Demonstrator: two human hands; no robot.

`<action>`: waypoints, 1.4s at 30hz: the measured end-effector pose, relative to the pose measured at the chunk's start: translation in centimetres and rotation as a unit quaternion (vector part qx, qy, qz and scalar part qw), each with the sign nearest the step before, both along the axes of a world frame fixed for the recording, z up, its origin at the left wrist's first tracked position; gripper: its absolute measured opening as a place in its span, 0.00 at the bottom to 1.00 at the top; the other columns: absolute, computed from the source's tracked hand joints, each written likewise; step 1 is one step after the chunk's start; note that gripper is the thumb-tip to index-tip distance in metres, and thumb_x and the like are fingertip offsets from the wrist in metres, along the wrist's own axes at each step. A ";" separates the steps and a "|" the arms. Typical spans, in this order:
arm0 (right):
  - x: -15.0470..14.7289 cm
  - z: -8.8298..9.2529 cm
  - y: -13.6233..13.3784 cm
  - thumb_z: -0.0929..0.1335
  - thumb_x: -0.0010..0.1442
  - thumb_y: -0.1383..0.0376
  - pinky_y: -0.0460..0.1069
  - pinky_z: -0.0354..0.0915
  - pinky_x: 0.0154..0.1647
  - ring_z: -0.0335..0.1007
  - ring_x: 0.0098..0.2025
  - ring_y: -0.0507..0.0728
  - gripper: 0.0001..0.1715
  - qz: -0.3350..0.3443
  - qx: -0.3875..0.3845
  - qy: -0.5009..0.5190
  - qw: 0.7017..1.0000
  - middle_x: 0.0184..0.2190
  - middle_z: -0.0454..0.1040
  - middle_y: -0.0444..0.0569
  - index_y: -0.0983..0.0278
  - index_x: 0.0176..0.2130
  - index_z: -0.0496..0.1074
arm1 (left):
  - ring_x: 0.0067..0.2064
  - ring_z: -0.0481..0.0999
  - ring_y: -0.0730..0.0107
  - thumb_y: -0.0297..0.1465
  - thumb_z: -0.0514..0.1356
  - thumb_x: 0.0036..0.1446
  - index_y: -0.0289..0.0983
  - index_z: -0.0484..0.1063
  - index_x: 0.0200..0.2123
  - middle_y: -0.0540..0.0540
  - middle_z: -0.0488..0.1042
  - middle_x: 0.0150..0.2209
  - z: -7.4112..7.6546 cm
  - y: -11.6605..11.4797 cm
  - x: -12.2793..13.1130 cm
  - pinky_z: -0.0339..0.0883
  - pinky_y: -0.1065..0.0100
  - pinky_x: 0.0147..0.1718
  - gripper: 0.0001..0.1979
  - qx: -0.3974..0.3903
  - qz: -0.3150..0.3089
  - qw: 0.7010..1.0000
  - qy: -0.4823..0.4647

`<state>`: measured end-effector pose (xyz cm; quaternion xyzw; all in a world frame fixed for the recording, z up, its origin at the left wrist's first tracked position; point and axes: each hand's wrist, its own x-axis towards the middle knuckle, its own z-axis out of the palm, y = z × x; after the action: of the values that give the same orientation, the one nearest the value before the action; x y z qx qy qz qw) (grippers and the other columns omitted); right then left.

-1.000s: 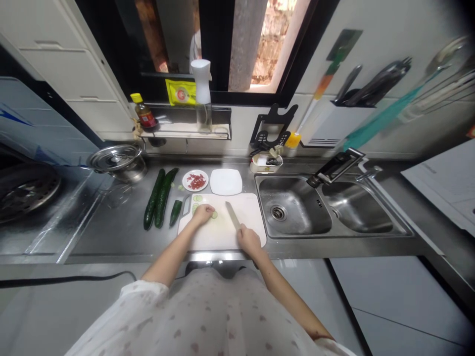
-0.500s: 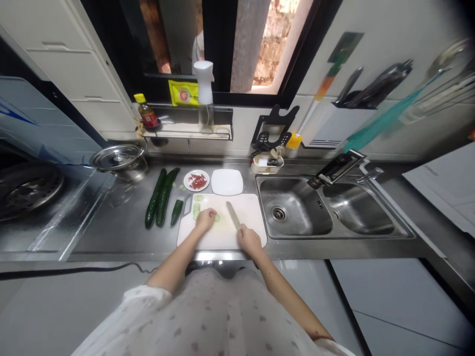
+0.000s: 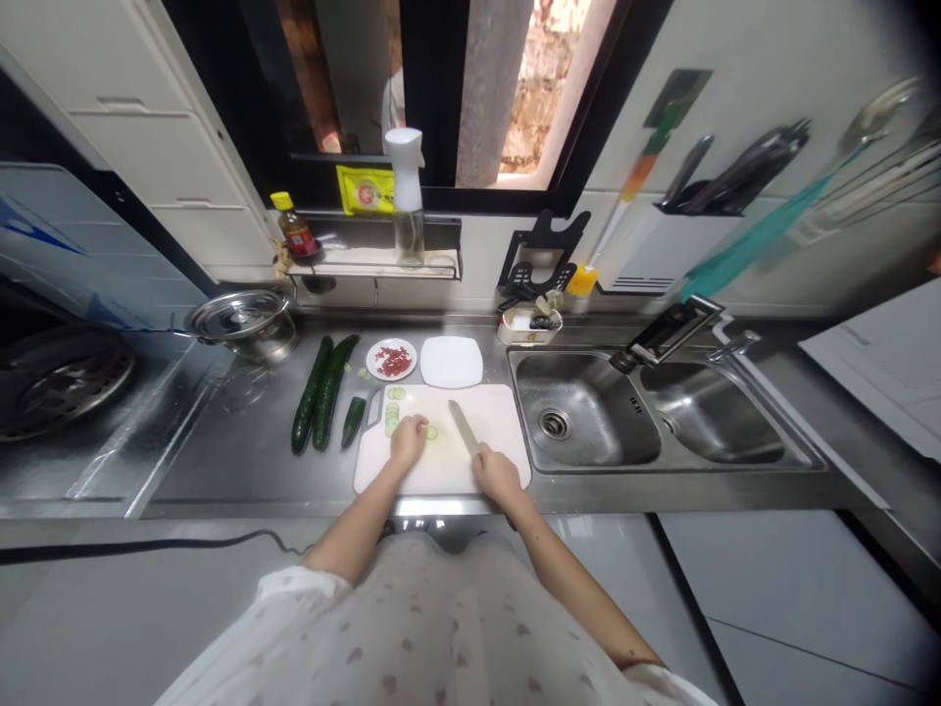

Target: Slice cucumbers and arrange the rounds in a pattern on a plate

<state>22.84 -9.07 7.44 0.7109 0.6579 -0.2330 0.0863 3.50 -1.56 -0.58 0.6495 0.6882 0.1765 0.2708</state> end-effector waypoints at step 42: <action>-0.6 2.1 -2.1 0.57 0.63 0.70 0.51 0.64 0.38 0.74 0.43 0.62 0.17 0.133 -0.061 -0.023 0.989 0.40 0.76 0.60 0.66 0.49 0.66 | 0.41 0.76 0.66 0.25 0.55 0.55 0.38 0.74 0.43 0.45 0.78 0.37 1.1 0.9 -0.4 0.64 0.70 0.42 0.13 -0.056 0.014 0.998 0.008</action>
<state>22.21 -11.19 9.57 0.6154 0.7293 -0.2424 0.1750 3.10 -0.67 0.50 0.6251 0.7079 0.1368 0.2990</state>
